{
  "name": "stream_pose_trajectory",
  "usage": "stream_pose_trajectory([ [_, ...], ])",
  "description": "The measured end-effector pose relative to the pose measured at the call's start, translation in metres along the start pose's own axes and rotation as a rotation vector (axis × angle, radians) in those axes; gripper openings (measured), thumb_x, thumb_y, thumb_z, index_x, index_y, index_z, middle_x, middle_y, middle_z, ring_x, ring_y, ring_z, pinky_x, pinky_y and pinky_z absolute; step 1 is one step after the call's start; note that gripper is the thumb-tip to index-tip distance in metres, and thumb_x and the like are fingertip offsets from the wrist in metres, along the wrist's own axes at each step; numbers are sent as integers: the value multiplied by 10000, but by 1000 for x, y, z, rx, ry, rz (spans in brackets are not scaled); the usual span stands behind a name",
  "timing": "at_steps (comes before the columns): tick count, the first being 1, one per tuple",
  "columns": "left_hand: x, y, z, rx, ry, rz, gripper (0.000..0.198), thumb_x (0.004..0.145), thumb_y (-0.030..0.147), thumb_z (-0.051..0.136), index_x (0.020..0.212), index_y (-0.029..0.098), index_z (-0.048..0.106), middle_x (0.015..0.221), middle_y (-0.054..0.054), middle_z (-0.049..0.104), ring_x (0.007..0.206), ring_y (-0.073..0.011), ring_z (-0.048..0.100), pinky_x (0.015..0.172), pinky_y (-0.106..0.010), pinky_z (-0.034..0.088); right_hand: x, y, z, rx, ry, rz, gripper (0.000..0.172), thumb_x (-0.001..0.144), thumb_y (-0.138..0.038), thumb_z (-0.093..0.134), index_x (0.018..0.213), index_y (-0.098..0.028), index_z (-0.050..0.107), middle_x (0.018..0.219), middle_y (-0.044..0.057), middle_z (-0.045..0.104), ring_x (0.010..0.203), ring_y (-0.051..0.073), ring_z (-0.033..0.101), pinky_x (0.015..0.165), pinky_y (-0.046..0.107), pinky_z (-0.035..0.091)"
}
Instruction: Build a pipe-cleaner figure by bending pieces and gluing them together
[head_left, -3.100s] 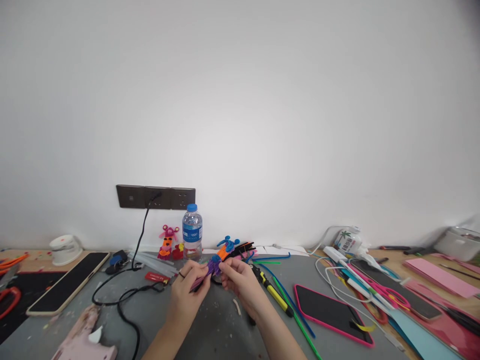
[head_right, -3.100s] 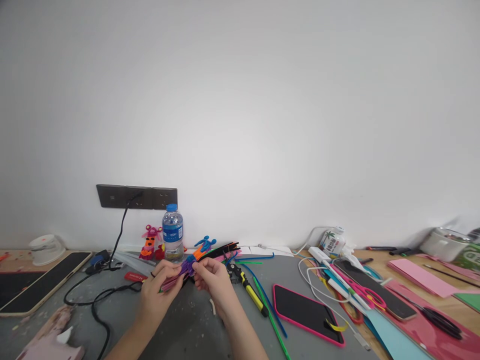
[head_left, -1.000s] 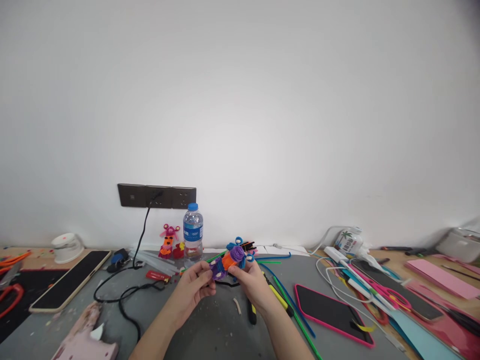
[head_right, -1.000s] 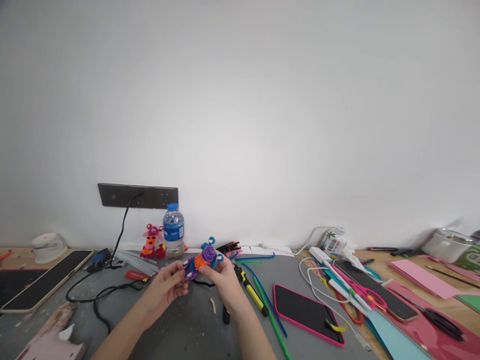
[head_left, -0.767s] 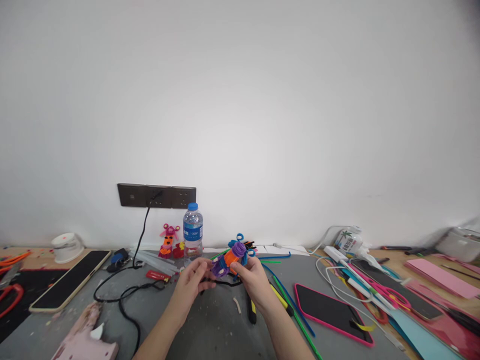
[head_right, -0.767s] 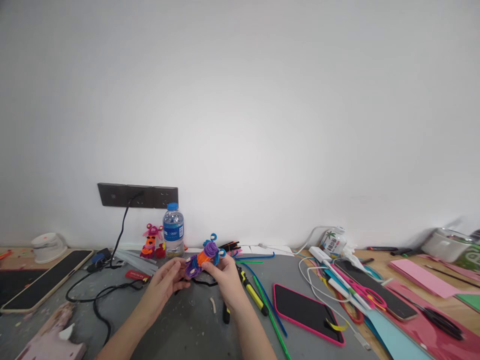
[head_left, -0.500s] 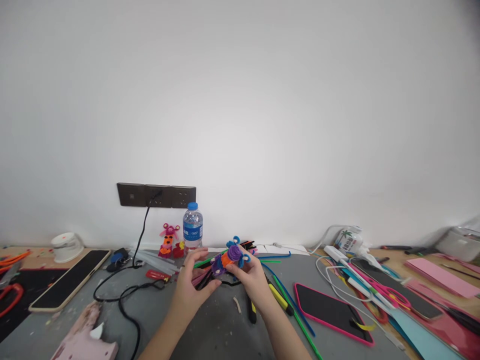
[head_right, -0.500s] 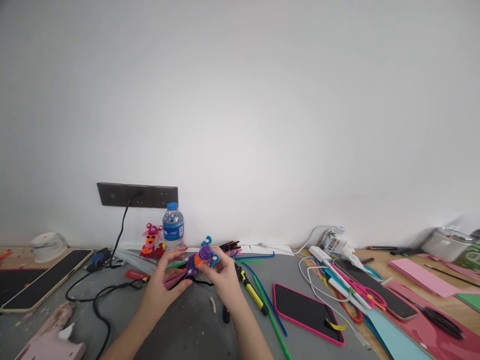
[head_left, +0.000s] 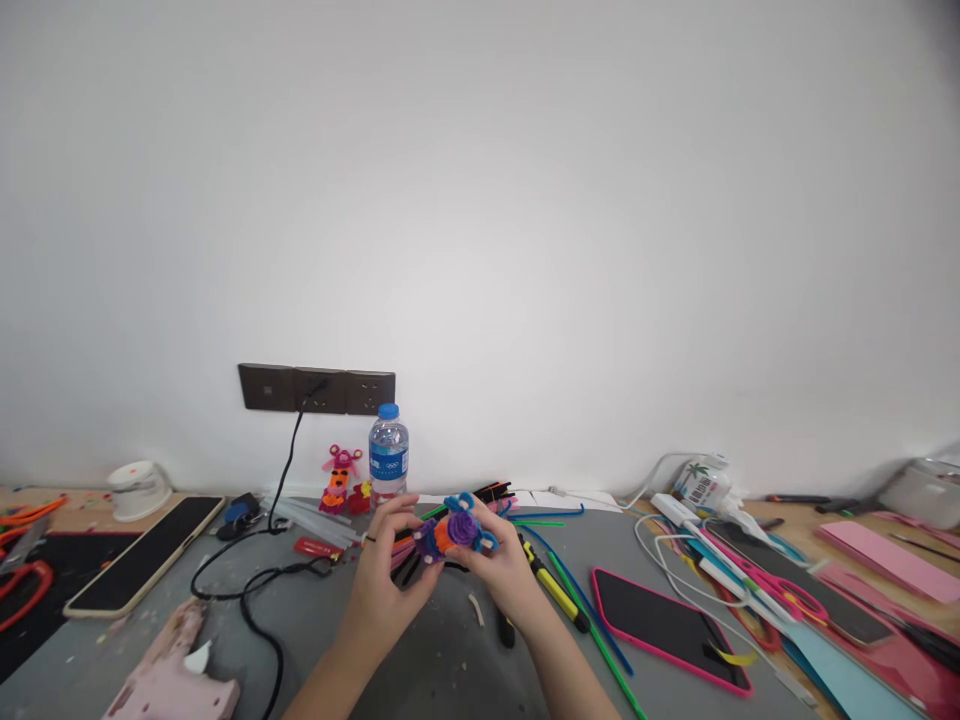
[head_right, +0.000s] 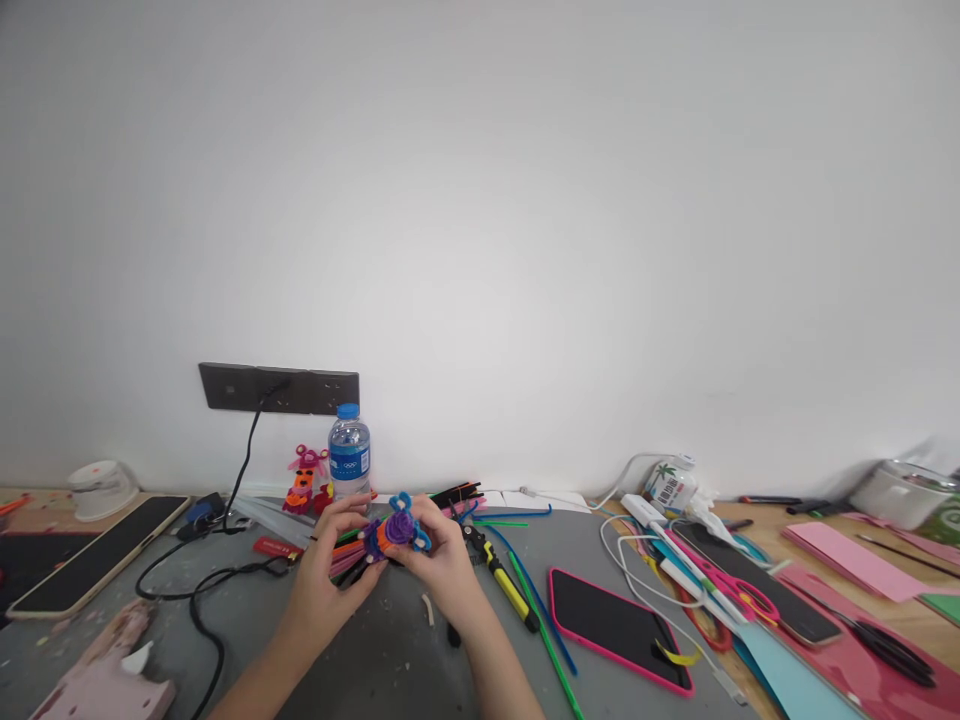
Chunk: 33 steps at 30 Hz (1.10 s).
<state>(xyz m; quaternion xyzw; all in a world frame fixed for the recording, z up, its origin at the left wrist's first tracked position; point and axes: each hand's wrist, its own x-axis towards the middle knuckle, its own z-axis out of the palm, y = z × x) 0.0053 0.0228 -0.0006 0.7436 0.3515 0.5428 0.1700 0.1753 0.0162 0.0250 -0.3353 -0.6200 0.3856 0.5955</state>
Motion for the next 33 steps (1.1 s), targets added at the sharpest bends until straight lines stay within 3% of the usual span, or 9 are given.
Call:
stream_pose_trajectory([
  [13,-2,3,-2,59,16,36,312,820,160,604,1098,248,495,1294,-119,493,1246,-295,503,1007,-491,460,0,-18,1,8,-72,8,212,729,-402,793,789,-210,727,840,50,587,839,228,550,756,300,455],
  [20,-3,4,-2,108,27,102,313,817,155,602,1107,244,523,1308,-123,480,1253,-305,497,1016,-485,457,0,-19,0,34,-104,7,204,723,-388,803,774,-209,719,833,39,581,829,216,544,759,289,444],
  [27,-2,4,-1,69,47,82,371,794,141,610,1130,241,489,1316,-137,493,1265,-316,495,1005,-497,468,0,-16,0,-1,-72,9,196,701,-379,821,776,-220,736,834,40,618,830,223,566,769,295,466],
  [33,-3,4,-2,100,3,86,327,805,130,606,1103,243,534,1374,-137,443,1307,-329,455,1033,-495,446,0,-14,0,-7,-82,12,206,706,-393,814,781,-220,730,851,44,618,846,231,573,773,308,477],
])
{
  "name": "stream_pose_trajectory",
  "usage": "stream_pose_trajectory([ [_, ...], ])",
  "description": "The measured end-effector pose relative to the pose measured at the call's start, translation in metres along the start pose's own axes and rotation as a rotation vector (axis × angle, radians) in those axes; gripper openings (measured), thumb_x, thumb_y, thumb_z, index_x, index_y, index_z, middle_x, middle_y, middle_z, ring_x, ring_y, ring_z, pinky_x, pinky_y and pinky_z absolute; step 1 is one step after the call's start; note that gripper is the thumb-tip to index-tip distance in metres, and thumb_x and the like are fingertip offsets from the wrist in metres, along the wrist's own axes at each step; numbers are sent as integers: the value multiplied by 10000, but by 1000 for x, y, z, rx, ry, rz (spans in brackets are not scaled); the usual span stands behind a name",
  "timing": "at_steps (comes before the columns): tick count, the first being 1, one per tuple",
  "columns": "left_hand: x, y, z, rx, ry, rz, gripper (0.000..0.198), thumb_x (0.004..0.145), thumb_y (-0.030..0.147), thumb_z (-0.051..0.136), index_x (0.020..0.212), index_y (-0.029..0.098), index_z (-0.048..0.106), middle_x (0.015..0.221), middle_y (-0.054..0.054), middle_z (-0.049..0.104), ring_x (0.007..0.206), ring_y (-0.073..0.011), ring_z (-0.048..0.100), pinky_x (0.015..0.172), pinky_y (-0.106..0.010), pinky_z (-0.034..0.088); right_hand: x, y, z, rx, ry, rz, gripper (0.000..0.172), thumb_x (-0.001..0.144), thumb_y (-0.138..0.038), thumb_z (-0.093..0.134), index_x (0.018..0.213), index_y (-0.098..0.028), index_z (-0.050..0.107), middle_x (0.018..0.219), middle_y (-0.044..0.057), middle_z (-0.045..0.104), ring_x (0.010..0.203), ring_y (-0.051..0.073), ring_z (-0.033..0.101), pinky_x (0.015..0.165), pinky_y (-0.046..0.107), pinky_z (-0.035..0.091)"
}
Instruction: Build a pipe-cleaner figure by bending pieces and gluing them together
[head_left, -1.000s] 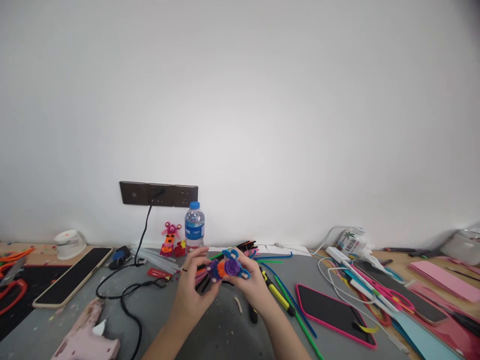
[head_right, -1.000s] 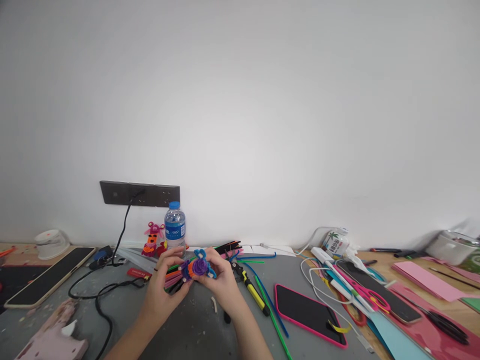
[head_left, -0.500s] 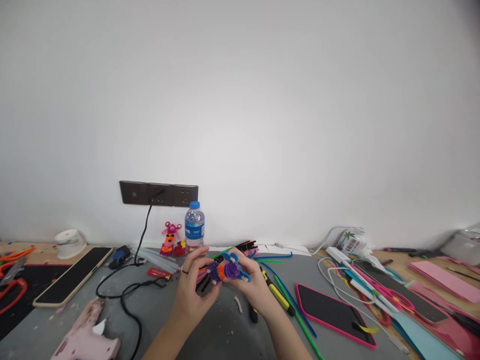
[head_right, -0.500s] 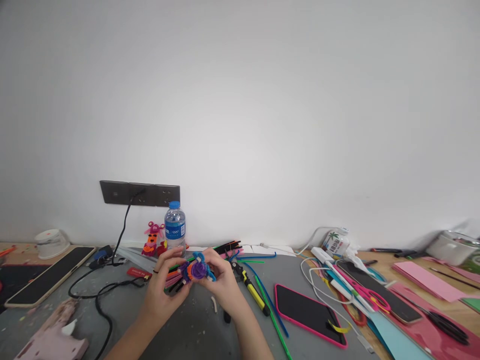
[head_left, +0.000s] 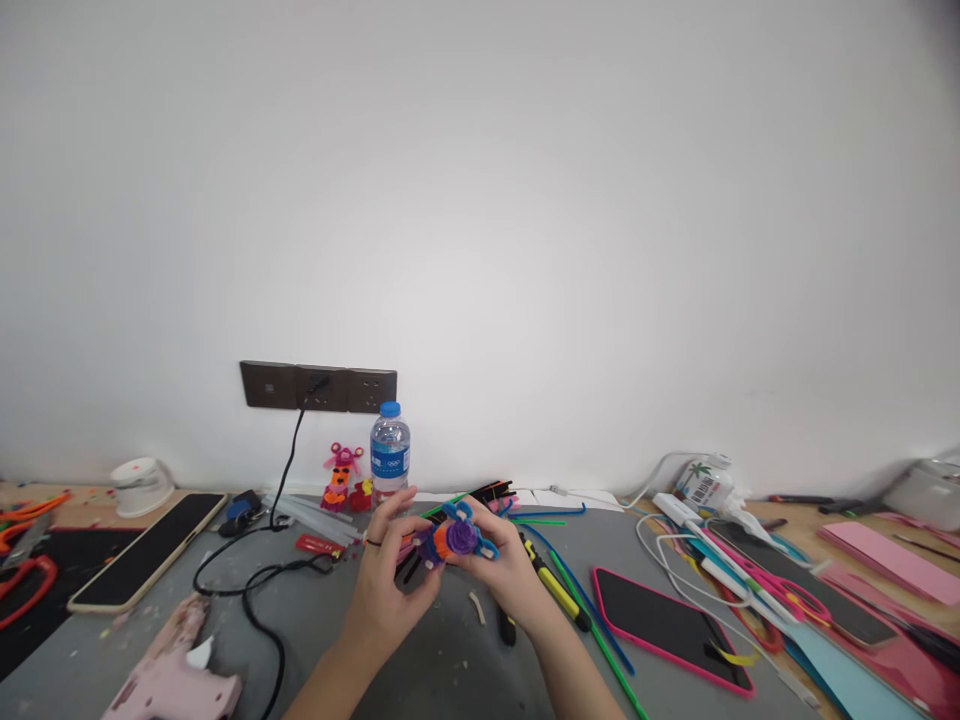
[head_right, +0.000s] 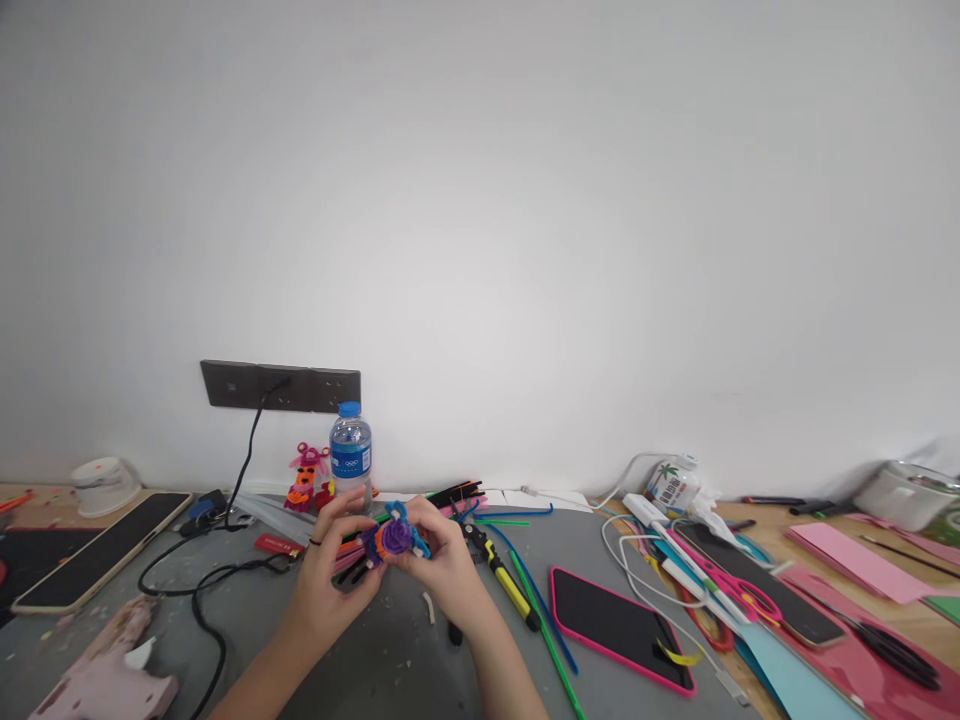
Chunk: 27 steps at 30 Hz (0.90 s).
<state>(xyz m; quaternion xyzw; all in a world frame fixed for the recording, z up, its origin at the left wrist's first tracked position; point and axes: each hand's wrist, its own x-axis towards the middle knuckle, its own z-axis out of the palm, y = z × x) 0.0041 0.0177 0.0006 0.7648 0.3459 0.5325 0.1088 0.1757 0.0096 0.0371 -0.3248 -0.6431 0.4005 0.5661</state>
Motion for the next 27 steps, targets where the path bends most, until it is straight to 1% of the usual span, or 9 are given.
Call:
stream_pose_trajectory([
  [7,0,-1,1,-36,14,-27,369,802,114,595,1124,243,469,1374,-147,441,1314,-326,444,1031,-522,432,0,1,0,-33,5,-23,164,732,-363,799,787,-221,737,844,41,635,841,224,580,766,295,476],
  [11,0,-1,1,-11,-6,-27,344,792,118,605,1098,243,511,1378,-142,447,1305,-333,455,1026,-518,439,0,0,1,-26,15,-21,169,730,-369,797,776,-218,738,839,43,642,836,226,577,773,302,478],
  [15,0,0,1,-6,-1,-32,317,778,106,594,1060,234,528,1376,-142,455,1258,-316,503,993,-488,474,0,1,1,-36,22,-20,185,716,-377,807,794,-220,750,851,45,656,846,228,580,786,305,482],
  [17,0,0,1,-10,-5,-37,302,780,103,588,1046,231,525,1387,-146,444,1249,-311,510,997,-487,471,0,3,1,-44,25,-18,193,711,-385,811,799,-222,755,852,47,660,857,231,579,795,308,482],
  [20,0,0,2,-38,-9,-41,338,785,96,581,1082,232,494,1400,-151,423,1291,-315,470,1027,-503,439,0,7,1,-34,34,-7,196,707,-394,813,802,-229,765,871,50,667,868,236,583,800,310,481],
  [23,0,-2,2,-63,-15,-40,388,795,113,595,1135,239,459,1404,-152,413,1339,-324,415,1044,-516,413,-1,11,0,3,28,18,192,720,-377,807,847,-237,773,919,49,671,898,236,590,811,305,476],
  [27,0,-1,1,-47,-50,-64,346,803,140,611,1108,240,479,1428,-153,384,1344,-337,406,1025,-503,431,-1,12,1,10,20,27,177,734,-353,800,860,-234,769,953,49,672,924,237,589,839,311,466],
])
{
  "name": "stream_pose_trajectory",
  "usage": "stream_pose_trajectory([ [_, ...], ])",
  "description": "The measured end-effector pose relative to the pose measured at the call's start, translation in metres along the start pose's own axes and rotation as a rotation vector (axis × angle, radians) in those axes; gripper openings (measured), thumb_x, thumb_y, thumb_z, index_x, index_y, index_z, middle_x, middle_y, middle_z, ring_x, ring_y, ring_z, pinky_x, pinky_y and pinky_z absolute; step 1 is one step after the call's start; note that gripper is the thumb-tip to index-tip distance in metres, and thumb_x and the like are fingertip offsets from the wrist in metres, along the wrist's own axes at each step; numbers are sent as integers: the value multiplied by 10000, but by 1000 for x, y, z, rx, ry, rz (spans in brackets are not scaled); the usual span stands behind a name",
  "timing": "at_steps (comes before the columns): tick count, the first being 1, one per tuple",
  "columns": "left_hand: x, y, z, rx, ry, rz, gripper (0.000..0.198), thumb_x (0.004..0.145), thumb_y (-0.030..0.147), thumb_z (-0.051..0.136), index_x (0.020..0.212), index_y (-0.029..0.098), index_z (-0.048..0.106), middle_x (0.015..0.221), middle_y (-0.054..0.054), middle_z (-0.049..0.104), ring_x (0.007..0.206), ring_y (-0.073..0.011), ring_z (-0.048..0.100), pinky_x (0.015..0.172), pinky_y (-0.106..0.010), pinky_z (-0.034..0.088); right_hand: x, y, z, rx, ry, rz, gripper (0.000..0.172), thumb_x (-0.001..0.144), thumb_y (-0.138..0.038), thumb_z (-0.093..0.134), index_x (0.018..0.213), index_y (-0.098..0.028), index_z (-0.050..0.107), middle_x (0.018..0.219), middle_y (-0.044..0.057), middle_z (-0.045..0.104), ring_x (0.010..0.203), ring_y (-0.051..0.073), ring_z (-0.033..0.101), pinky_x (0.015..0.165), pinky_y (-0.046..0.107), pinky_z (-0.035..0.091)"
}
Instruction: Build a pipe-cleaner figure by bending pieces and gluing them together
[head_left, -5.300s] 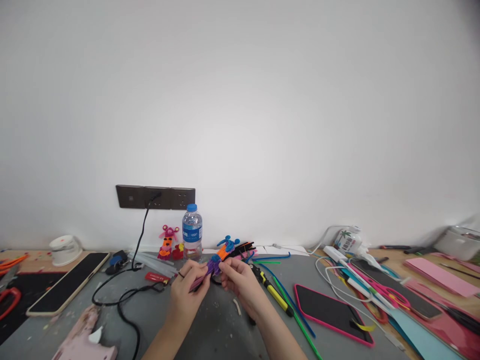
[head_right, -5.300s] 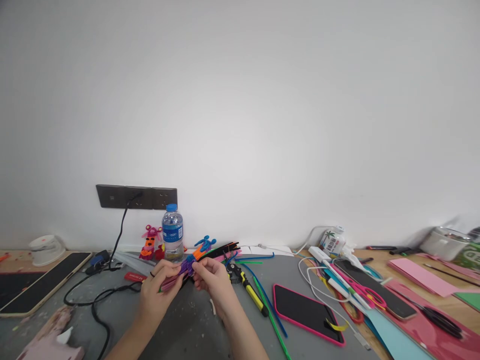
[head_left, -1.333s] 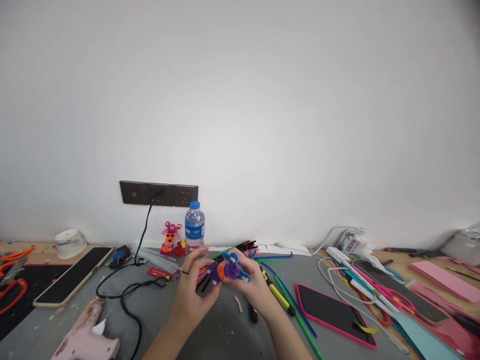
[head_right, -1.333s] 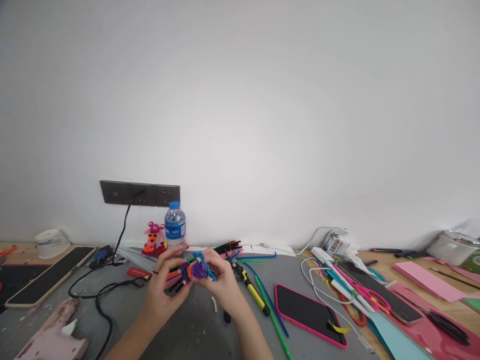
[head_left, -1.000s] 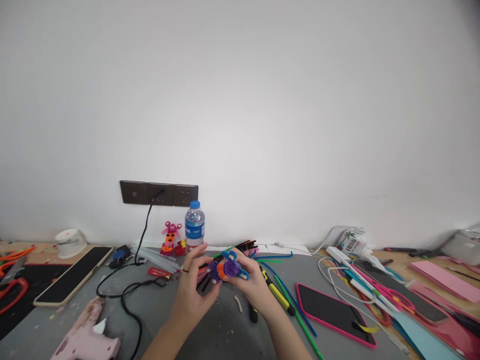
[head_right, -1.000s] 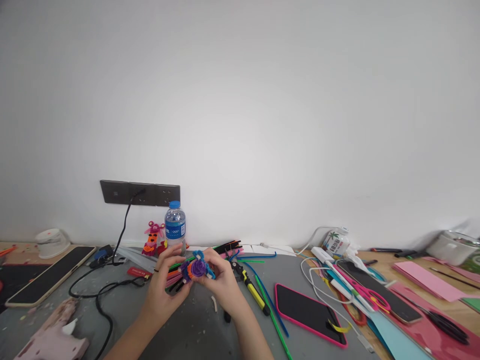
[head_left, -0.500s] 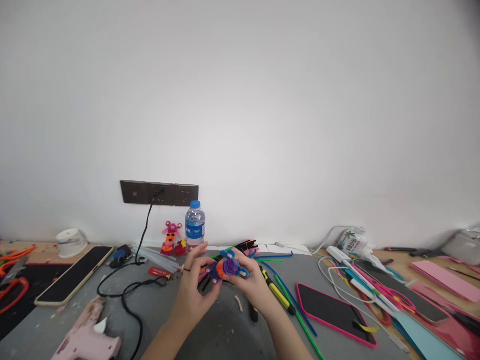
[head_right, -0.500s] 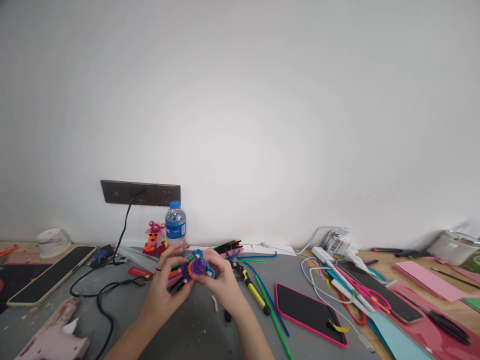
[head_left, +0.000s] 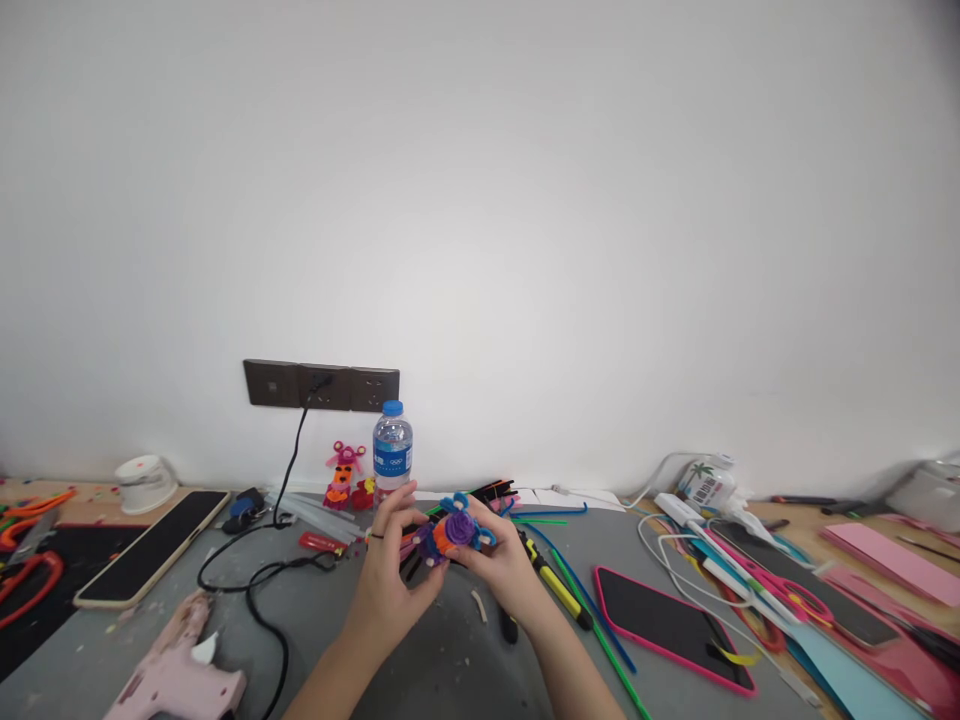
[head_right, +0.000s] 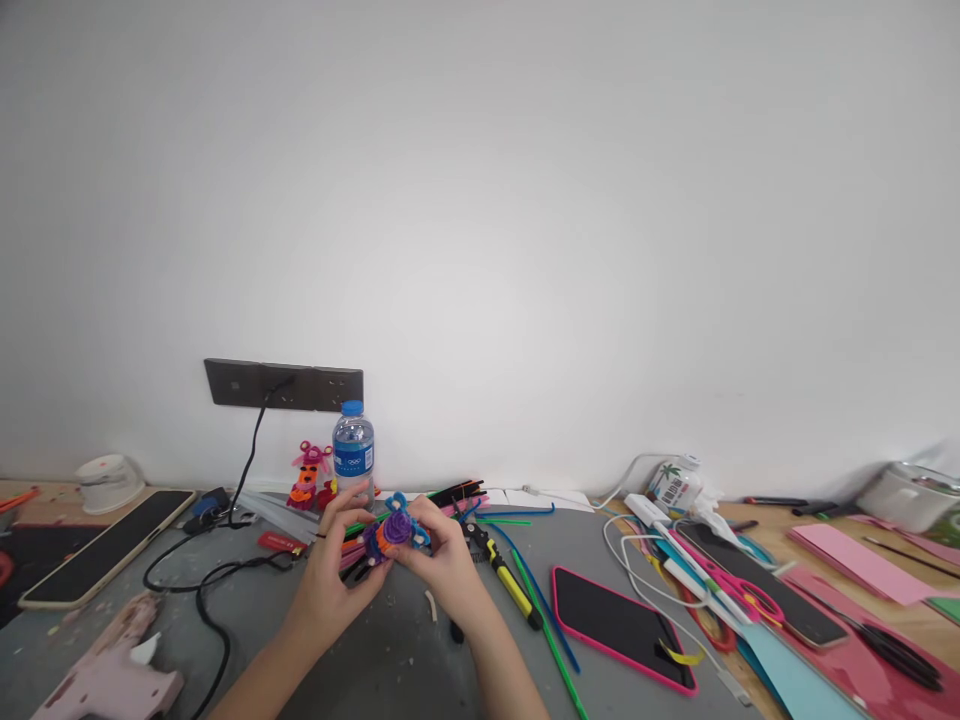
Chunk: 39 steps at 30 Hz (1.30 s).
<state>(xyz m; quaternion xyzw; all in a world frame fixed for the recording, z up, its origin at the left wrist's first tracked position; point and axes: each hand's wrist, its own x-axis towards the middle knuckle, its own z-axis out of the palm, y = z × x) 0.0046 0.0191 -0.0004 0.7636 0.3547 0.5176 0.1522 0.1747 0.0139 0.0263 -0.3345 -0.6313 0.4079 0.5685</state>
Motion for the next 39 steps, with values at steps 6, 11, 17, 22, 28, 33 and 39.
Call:
stream_pose_trajectory([
  [6,0,1,0,12,1,-5,336,769,80,585,1054,233,490,1419,-145,389,1305,-318,445,1012,-485,445,1,-2,1,-5,3,-21,159,728,-350,805,808,-222,755,919,47,672,902,236,585,822,309,468],
  [11,-1,0,1,32,20,17,301,765,92,591,1017,230,502,1406,-142,408,1273,-318,473,991,-491,464,1,0,0,-21,-4,-20,181,727,-363,805,818,-217,749,916,48,663,906,230,580,814,295,461],
  [17,0,0,0,46,63,35,305,810,149,606,1089,228,509,1397,-144,422,1286,-315,478,1003,-507,468,-2,7,-1,-1,13,-23,186,748,-375,788,839,-220,740,867,32,646,855,207,580,797,287,475],
  [22,2,1,0,56,102,48,283,822,181,617,1080,225,511,1385,-149,441,1308,-322,464,1017,-525,465,-5,18,-3,10,52,-26,188,754,-367,786,885,-240,744,865,28,647,878,214,592,808,294,483],
  [28,0,-1,1,91,99,53,228,806,174,614,1017,224,543,1385,-146,444,1262,-325,508,960,-500,516,-5,18,-5,-4,45,-17,199,762,-366,779,909,-237,745,871,29,659,895,217,601,821,293,485],
  [33,0,-1,0,106,89,56,233,794,154,605,1008,223,546,1378,-141,448,1269,-328,500,961,-497,519,-5,17,-5,-15,25,7,236,755,-385,779,917,-218,747,930,50,686,907,227,614,833,308,494],
  [39,0,0,1,100,107,71,237,806,163,598,1029,218,537,1366,-149,458,1259,-326,509,953,-502,519,-5,17,-4,9,36,3,208,753,-370,783,890,-219,743,947,46,682,908,221,603,840,305,486],
])
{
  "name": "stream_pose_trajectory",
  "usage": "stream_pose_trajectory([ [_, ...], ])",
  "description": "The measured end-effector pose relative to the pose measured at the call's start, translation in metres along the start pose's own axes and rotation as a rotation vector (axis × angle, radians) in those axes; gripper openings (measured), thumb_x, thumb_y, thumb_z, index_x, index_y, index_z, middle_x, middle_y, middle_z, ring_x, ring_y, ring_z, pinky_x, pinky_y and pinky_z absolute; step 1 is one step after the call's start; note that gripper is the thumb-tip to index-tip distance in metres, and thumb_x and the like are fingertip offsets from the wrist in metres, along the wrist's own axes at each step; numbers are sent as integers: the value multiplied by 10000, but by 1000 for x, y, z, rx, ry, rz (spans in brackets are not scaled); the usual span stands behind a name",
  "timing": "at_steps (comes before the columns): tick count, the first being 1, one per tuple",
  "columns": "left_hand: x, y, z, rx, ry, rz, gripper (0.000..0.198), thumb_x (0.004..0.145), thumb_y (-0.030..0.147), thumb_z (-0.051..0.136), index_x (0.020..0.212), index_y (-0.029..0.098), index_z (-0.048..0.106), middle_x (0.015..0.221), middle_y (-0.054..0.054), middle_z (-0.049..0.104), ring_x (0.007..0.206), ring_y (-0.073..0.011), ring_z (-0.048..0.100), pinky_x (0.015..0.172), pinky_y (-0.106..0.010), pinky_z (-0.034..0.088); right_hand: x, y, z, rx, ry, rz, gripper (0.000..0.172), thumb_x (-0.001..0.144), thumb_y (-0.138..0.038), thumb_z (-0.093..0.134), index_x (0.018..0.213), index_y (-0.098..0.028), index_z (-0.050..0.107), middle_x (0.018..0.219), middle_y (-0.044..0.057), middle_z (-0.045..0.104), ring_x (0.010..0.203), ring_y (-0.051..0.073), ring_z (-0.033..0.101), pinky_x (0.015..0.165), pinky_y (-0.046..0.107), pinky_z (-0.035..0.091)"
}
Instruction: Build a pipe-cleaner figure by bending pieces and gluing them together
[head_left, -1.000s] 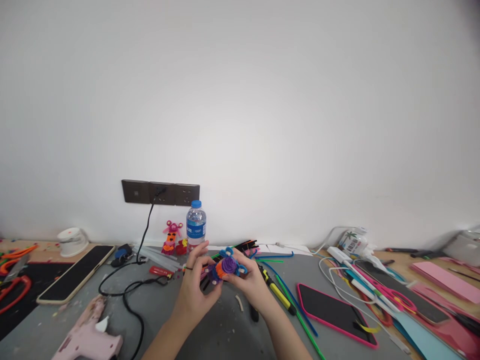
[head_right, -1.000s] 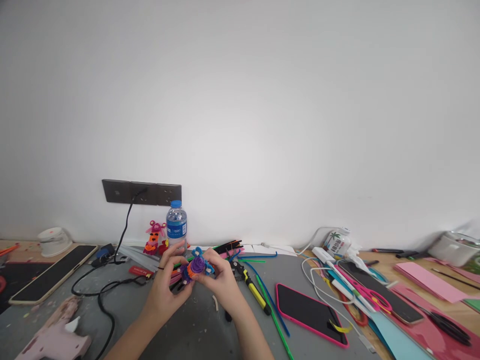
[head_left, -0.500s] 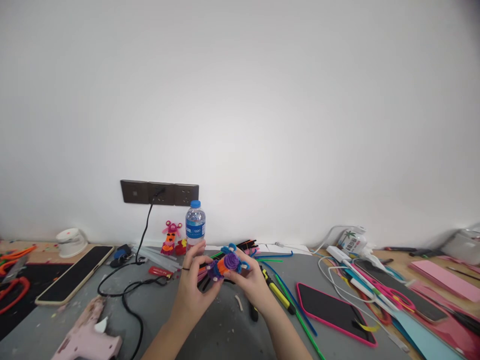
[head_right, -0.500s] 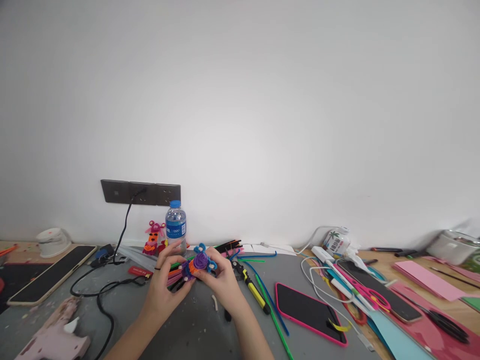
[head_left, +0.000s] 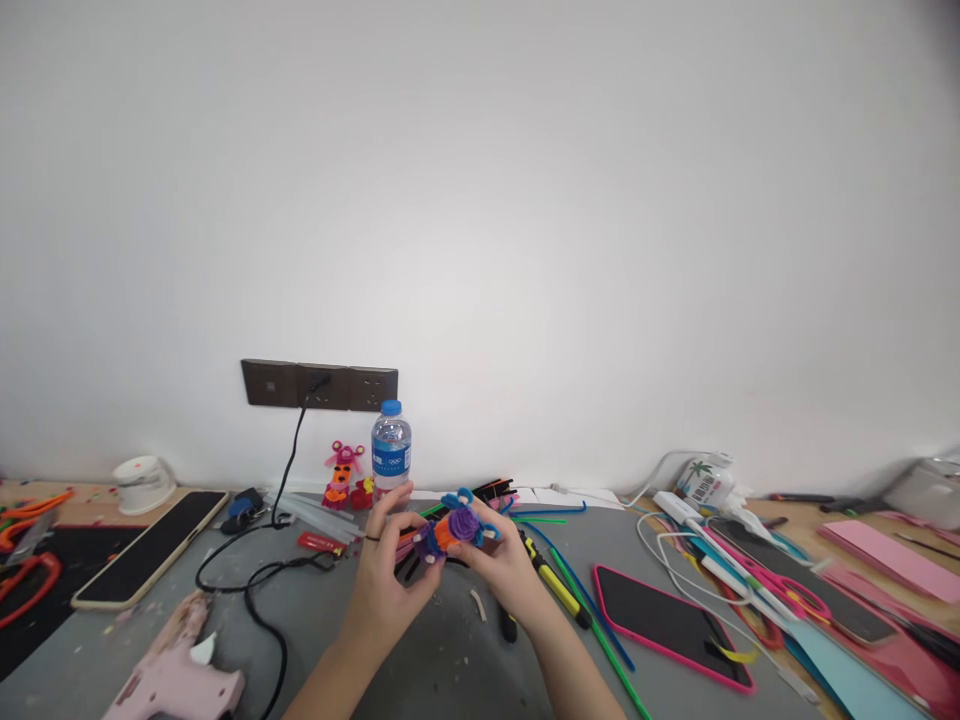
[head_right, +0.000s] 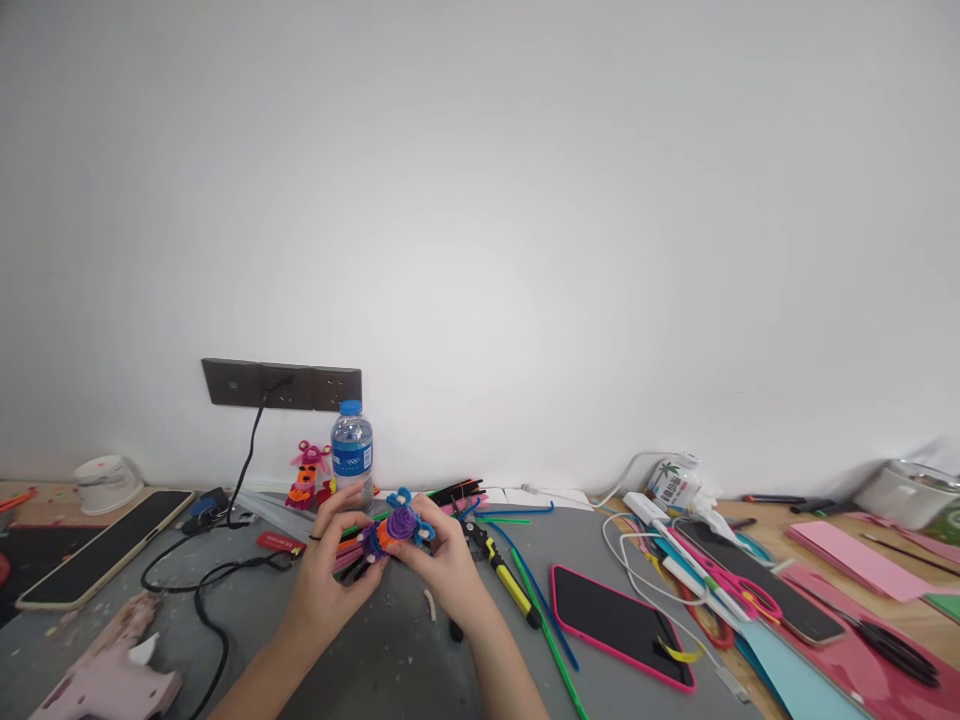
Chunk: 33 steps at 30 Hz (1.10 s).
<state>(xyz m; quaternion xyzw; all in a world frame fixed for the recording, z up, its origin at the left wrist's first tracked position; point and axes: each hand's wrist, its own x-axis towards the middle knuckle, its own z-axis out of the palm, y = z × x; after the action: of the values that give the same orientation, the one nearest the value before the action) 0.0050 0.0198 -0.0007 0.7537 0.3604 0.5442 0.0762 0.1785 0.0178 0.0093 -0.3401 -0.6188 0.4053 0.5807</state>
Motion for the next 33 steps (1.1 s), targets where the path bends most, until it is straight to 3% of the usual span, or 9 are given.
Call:
stream_pose_trajectory([
  [14,3,-1,-4,90,54,110,261,797,136,615,1041,225,586,1328,-130,470,1195,-304,531,907,-441,537,3,-15,4,98,-67,29,165,779,-308,764,905,-219,707,908,27,633,900,204,582,841,300,466],
  [22,3,0,-3,104,79,114,278,786,119,612,1040,231,598,1341,-125,469,1205,-318,526,962,-488,496,1,-9,3,44,-15,40,250,749,-368,785,930,-204,730,930,57,683,910,231,612,839,326,503],
  [29,3,3,-4,131,54,92,334,836,191,615,1165,219,568,1367,-140,467,1237,-319,528,991,-477,498,-1,-1,3,-11,52,4,229,739,-393,786,874,-215,735,909,48,684,879,228,618,825,325,510],
  [33,4,4,-3,133,75,84,281,830,203,629,1107,218,582,1352,-138,476,1242,-320,525,989,-472,502,-1,1,3,2,47,2,208,749,-376,782,871,-217,730,925,43,685,886,220,621,834,315,505],
])
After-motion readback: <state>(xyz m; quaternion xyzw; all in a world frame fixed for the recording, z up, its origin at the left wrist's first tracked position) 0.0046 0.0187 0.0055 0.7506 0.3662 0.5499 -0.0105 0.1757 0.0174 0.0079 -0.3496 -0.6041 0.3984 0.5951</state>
